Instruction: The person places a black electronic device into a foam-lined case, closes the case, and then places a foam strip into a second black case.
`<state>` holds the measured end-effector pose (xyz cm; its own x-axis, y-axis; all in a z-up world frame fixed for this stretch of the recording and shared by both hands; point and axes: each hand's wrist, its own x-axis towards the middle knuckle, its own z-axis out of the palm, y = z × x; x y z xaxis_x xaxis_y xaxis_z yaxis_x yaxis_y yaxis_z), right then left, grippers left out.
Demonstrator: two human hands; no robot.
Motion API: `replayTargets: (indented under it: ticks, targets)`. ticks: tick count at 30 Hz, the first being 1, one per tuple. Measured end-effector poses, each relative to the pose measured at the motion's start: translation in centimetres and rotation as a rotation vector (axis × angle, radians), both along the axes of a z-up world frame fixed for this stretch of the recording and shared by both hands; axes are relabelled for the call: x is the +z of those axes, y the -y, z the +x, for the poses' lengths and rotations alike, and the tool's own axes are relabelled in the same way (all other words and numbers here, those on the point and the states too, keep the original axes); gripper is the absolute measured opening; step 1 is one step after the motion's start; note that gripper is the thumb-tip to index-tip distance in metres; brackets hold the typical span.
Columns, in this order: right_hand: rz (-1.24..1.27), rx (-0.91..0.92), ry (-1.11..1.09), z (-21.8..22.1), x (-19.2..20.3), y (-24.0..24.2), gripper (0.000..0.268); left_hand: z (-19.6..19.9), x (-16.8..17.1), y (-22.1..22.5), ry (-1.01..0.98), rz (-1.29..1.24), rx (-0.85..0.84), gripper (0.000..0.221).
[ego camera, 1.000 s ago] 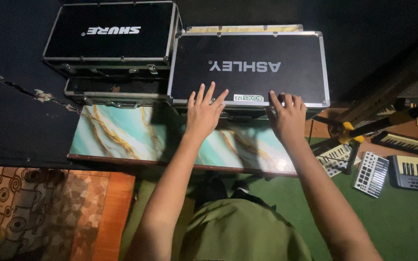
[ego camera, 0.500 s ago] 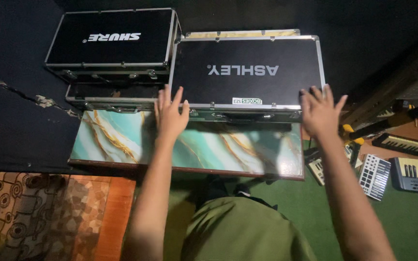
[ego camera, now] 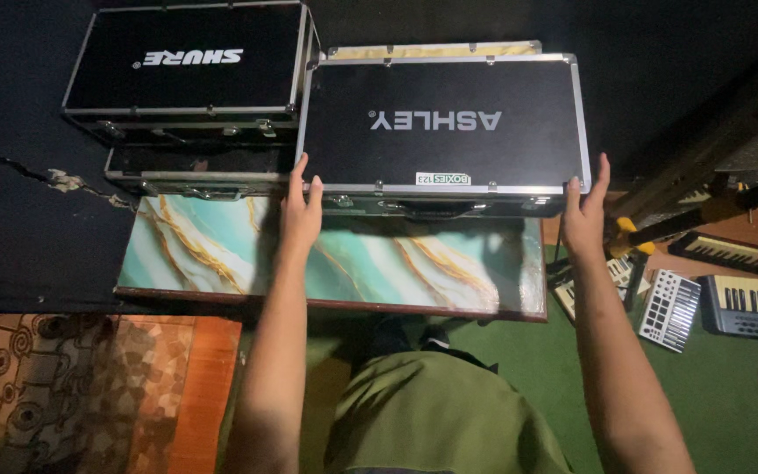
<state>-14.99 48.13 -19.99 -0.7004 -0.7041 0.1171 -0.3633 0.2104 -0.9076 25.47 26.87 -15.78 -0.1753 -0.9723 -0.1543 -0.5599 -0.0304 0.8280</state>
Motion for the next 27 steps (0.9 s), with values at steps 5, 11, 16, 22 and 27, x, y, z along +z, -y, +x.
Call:
replayTargets:
  ticks: [5,11,16,22,27]
  targets:
    - [-0.094,-0.001,0.033,-0.1,-1.8,0.0,0.057,0.0,-2.2,0.1,-0.174,-0.139,-0.042,0.047]
    - [-0.114,-0.027,0.066,-0.7,-3.1,0.1,0.056,0.4,-5.0,1.0,-0.245,-0.263,-0.080,0.048]
    - [0.016,-0.044,-0.017,-0.7,-2.4,0.0,0.080,0.5,-5.5,1.5,-0.285,-0.337,-0.132,0.058]
    - [-0.048,0.041,0.030,-2.1,-4.9,0.2,0.095,1.5,-4.6,2.2,-0.260,-0.252,-0.246,0.076]
    - [0.030,0.091,0.057,-1.1,-4.7,-1.9,0.097,2.7,-1.5,1.6,-0.069,-0.087,-0.344,0.099]
